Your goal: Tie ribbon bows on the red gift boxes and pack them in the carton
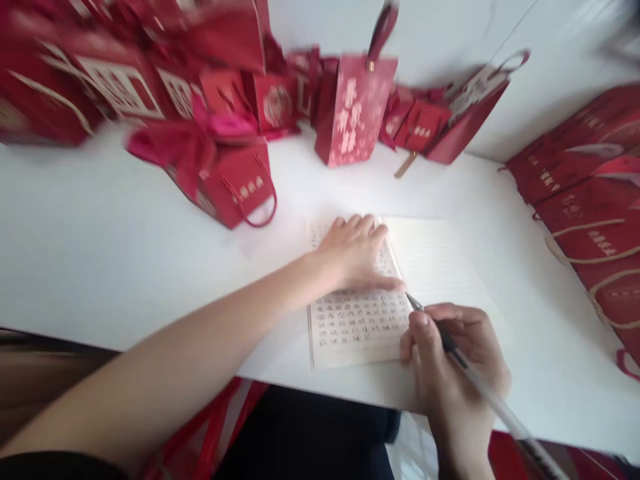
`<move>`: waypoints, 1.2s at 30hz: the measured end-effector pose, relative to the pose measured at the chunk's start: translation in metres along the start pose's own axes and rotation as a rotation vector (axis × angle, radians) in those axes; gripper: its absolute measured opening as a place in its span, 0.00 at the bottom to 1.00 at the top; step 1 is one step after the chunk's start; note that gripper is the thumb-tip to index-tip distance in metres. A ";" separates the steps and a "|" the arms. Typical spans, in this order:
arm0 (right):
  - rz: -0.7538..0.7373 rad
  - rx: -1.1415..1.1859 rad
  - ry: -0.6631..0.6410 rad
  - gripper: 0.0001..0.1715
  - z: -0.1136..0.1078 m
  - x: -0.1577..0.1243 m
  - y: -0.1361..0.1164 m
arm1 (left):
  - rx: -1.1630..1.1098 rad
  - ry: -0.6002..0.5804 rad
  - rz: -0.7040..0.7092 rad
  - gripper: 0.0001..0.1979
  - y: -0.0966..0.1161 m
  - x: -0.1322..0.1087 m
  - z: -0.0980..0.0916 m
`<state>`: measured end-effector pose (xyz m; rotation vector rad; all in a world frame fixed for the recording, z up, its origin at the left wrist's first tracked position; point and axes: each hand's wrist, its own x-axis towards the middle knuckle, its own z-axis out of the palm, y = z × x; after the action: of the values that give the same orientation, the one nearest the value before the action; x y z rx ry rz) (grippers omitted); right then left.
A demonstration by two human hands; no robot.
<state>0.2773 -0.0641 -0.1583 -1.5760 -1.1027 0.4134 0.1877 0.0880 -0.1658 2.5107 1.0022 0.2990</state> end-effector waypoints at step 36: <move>-0.640 -0.653 -0.344 0.26 -0.014 0.108 0.105 | -1.417 0.745 -0.445 0.29 -0.020 -0.144 -0.136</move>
<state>0.3869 0.0208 -0.2178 -1.6017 -2.0716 -0.1412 0.0248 0.0417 -0.0602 0.8537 0.9764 1.2845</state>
